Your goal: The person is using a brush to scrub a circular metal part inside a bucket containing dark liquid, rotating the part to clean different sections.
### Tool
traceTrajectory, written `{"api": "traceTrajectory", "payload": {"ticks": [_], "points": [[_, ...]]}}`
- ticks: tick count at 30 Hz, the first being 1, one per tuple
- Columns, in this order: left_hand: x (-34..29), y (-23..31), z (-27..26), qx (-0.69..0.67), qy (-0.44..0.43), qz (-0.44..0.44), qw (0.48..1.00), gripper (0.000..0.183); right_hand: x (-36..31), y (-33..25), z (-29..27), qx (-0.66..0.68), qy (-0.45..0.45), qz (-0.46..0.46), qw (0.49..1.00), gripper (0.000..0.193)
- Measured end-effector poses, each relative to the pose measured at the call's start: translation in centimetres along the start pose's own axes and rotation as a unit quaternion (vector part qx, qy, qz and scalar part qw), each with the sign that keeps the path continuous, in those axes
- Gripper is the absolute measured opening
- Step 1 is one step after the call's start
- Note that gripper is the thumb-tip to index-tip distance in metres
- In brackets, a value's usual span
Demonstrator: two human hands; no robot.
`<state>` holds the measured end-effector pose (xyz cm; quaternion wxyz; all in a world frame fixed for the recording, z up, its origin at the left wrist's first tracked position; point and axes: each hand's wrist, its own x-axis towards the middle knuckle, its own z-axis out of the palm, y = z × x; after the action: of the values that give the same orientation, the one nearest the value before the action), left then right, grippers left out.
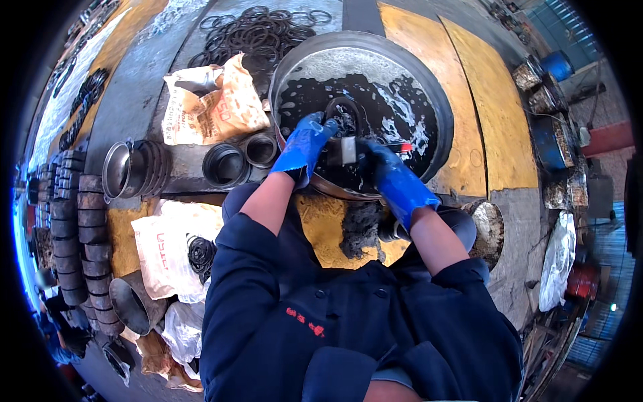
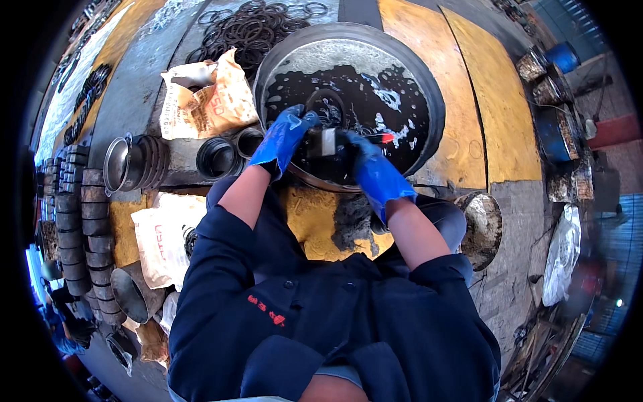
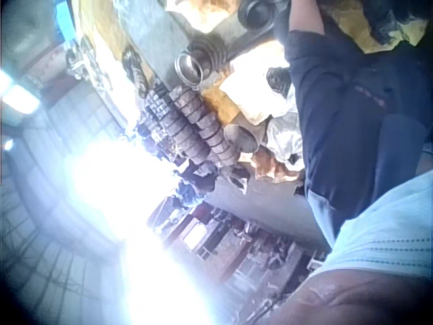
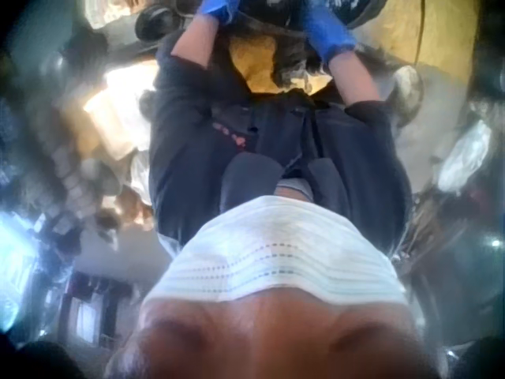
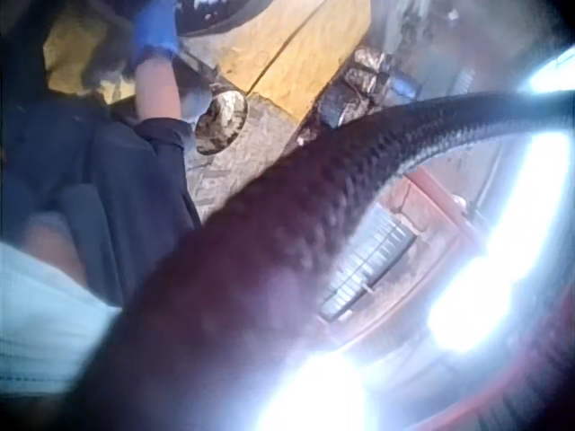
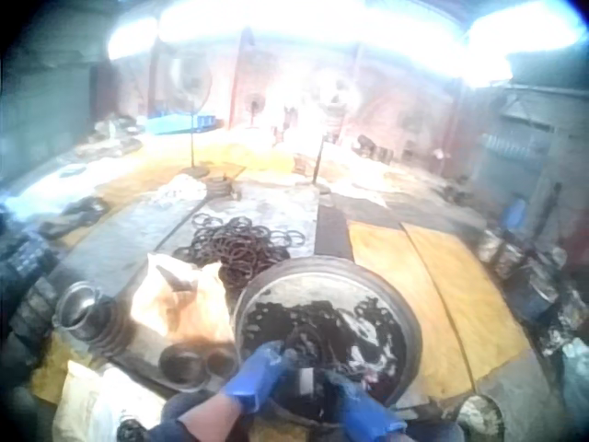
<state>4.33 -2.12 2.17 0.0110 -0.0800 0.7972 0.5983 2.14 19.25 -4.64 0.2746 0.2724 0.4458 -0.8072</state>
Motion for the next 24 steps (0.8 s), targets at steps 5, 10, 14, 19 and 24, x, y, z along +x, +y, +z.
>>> {"api": "traceTrajectory", "payload": {"ticks": [5, 10, 14, 19, 24], "points": [[1.4, -1.7, -0.5, -0.049, -0.090, -0.003, 0.995, 0.043, 1.5, 0.2, -2.5, -0.358, 0.008, -0.251, 0.899, 0.033], [1.5, -1.8, -1.5, -0.019, -0.177, 0.013, 0.984, 0.039, -1.5, -3.1, 0.1, -0.697, 0.000, -0.376, 0.610, 0.034], [1.3, 0.1, -1.7, -0.021, -0.239, -0.051, 0.969, 0.039, -1.8, -5.1, 1.9, -0.787, -0.080, -0.541, 0.286, 0.041], [2.8, -3.9, -0.4, 0.076, -0.223, 0.066, 0.970, 0.038, -1.6, -4.8, 2.4, -0.833, -0.097, -0.455, 0.300, 0.042], [3.4, -1.1, 1.5, 0.135, -0.199, 0.075, 0.968, 0.037, 3.6, -4.0, -3.1, -0.664, 0.053, -0.278, 0.692, 0.033]]}}
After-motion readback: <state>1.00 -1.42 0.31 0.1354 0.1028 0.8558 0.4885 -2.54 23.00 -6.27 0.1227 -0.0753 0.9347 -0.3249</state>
